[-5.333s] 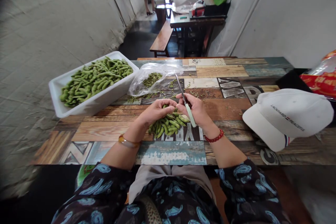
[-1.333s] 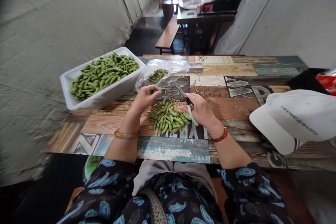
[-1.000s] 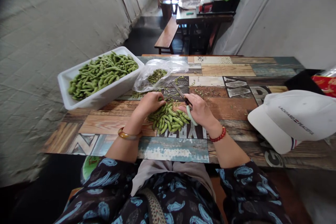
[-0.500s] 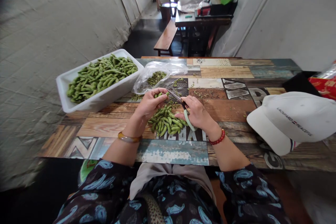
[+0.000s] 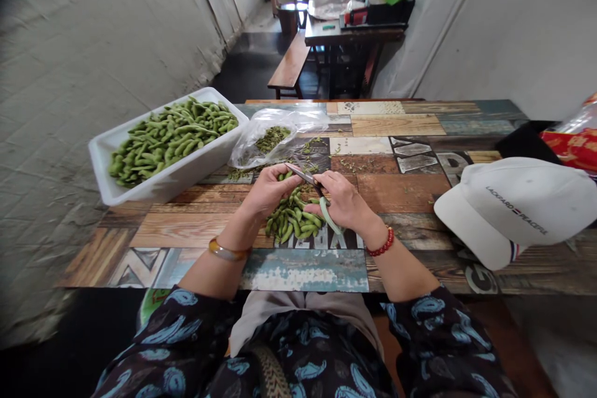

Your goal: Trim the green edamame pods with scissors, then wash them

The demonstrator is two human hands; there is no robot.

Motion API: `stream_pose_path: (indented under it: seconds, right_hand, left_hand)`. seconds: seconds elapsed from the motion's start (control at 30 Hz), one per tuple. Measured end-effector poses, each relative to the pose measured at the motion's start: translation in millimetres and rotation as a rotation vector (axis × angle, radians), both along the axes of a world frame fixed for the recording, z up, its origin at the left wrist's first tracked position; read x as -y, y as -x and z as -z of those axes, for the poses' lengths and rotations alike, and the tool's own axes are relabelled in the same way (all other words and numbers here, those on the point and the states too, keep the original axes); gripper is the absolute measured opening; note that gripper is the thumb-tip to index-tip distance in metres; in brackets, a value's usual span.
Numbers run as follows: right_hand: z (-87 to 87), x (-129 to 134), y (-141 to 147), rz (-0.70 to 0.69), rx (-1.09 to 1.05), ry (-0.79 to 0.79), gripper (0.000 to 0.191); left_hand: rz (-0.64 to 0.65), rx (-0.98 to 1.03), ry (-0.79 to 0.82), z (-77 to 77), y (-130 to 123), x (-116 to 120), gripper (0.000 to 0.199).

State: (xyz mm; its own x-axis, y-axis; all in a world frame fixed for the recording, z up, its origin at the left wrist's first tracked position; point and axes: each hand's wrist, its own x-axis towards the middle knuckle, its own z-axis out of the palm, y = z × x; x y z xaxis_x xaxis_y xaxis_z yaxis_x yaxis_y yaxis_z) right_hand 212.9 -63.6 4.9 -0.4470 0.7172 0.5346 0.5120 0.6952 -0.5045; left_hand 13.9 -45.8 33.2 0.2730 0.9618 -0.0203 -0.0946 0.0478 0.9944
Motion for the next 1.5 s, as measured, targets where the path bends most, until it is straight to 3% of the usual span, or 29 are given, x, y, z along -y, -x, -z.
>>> stream_pose_path:
  seconds: [0.23, 0.43, 0.63, 0.8, 1.13, 1.5]
  right_hand:
    - [-1.5, 1, 2, -0.008, -0.004, 0.003, 0.043]
    - [-2.3, 0, 0, -0.010, -0.002, 0.035, 0.035]
    - [-3.6, -2, -1, 0.047, -0.073, 0.048, 0.035]
    - [-2.0, -1, 0, 0.051, 0.001, 0.010, 0.045]
    - [-3.4, 1, 1, 0.025, 0.046, -0.034, 0.051]
    - [1.3, -1, 0, 0.027, 0.011, -0.041, 0.039]
  left_hand:
    - [0.024, 0.098, 0.069, -3.6, -3, 2, 0.032]
    - [-0.056, 0.112, 0.070, -3.4, 1, -1, 0.033]
    - [-0.067, 0.275, 0.162, -6.7, 4, -4, 0.039]
    - [-0.045, 0.337, 0.171, -6.9, 4, -5, 0.039]
    - [-0.041, 0.305, 0.151, -5.0, -4, 0, 0.039]
    - [-0.016, 0.309, 0.151, -4.0, -5, 0, 0.036]
